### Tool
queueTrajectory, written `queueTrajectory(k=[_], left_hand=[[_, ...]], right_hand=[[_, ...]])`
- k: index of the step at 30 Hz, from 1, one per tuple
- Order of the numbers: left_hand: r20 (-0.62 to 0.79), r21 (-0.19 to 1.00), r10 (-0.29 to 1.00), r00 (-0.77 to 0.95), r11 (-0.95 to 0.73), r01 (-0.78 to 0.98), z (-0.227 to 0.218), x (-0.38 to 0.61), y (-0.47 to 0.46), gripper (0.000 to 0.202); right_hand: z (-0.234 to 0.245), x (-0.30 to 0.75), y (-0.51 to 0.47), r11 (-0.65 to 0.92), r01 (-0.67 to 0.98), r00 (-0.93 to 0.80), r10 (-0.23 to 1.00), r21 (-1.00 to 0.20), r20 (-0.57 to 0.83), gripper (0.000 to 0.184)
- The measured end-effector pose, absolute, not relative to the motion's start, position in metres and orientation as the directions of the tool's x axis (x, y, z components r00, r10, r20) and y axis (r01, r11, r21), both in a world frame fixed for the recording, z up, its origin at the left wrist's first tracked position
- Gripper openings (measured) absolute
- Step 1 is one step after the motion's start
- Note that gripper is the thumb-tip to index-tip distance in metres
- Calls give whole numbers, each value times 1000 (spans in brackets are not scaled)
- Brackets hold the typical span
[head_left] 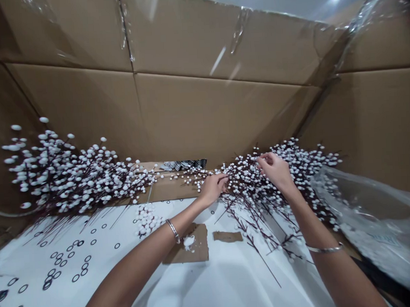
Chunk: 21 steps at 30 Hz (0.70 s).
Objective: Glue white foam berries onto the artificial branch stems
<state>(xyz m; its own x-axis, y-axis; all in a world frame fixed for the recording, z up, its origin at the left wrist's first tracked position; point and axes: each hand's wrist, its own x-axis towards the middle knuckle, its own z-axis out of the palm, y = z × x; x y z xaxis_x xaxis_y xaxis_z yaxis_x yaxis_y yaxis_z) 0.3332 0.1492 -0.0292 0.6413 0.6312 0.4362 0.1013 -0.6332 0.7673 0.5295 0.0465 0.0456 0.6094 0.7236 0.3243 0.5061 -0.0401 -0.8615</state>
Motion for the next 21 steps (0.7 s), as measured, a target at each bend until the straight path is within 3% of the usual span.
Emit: queueTrajectory(k=[8, 17, 21], left_hand=[[446, 723, 612, 653, -677, 141, -23, 331, 142, 32], [454, 604, 607, 652, -748, 277, -20, 319, 135, 29], [455, 584, 591, 666, -763, 278, -20, 315, 132, 28]], right_hand=[[47, 518, 61, 89, 552, 459, 797, -829, 392, 16], [56, 539, 76, 126, 383, 547, 767, -915, 335, 7], [68, 547, 86, 140, 351, 648, 678, -926, 348, 41]])
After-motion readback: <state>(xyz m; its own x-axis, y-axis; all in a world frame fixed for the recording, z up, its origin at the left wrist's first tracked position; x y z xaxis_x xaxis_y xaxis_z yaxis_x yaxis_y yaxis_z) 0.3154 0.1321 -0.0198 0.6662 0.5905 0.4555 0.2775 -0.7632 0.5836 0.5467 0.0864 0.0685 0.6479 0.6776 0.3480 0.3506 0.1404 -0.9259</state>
